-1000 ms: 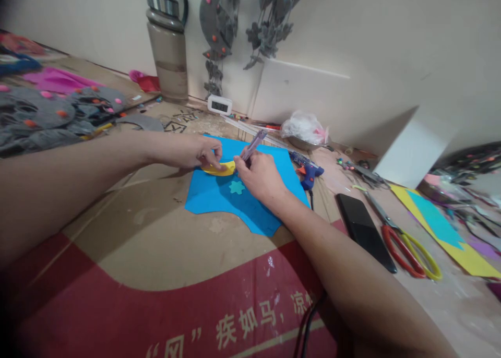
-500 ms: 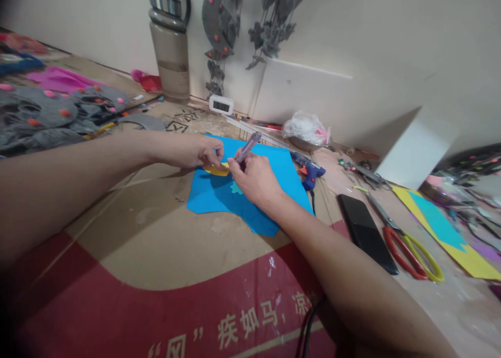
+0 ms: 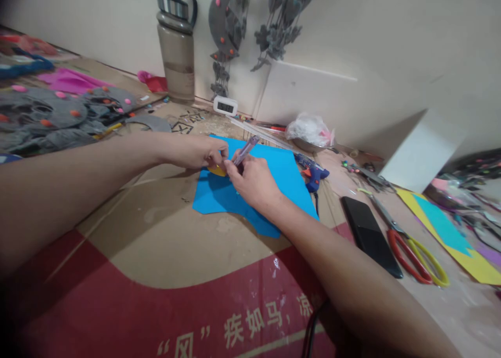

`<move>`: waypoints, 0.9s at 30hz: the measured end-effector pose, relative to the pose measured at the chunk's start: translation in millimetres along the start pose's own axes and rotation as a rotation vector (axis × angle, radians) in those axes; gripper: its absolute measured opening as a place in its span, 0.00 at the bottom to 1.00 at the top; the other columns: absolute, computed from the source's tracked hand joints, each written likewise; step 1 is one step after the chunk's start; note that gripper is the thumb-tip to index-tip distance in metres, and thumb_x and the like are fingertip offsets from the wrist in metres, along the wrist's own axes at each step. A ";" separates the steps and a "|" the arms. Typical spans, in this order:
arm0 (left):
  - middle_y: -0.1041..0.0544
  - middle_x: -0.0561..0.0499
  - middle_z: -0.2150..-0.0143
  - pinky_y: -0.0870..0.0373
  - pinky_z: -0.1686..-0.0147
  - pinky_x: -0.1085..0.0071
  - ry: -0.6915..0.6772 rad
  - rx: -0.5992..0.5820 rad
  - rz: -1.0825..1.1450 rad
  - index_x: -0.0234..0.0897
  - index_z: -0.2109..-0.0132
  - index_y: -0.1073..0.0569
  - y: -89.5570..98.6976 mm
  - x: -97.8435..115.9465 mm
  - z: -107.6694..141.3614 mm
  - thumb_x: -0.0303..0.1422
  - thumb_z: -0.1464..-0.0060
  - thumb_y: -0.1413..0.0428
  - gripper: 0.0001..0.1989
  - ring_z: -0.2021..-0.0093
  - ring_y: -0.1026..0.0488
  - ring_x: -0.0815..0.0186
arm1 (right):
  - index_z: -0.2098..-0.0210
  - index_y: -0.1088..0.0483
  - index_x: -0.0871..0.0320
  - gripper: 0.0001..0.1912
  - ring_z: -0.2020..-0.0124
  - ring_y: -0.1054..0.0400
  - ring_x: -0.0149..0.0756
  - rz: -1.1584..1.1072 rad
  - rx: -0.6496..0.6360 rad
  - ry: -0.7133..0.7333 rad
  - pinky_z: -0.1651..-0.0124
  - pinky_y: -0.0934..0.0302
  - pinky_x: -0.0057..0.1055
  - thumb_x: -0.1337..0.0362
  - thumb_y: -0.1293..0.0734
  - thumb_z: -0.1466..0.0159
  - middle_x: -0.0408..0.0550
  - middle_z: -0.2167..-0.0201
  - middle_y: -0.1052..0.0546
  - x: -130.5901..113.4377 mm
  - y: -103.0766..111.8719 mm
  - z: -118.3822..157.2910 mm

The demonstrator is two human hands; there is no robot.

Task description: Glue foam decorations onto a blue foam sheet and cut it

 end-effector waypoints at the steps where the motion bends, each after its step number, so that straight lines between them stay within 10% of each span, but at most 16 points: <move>1: 0.25 0.48 0.64 0.43 0.68 0.74 0.006 0.004 0.007 0.31 0.66 0.20 0.5 0.6 0.0 0.15 0.51 0.49 0.14 0.67 0.37 0.68 | 0.71 0.33 0.55 0.14 0.70 0.28 0.38 -0.004 0.000 0.003 0.63 0.40 0.34 0.58 0.39 0.31 0.46 0.74 0.23 -0.8 -0.5 0.1; 27: 0.28 0.50 0.73 0.44 0.73 0.72 0.017 0.002 0.082 0.31 0.66 0.24 -3.2 -8.9 -2.5 0.18 0.51 0.49 0.11 0.73 0.38 0.68 | 0.73 0.33 0.56 0.15 0.69 0.27 0.40 0.082 0.008 0.068 0.61 0.40 0.36 0.58 0.39 0.30 0.49 0.72 0.21 -17.4 -13.2 -4.3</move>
Point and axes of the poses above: each hand's wrist, its own z-axis away from the middle knuckle, its own y-axis out of the back of the hand, x = y × z, the point moved 3 cm from there along -z, towards the middle knuckle
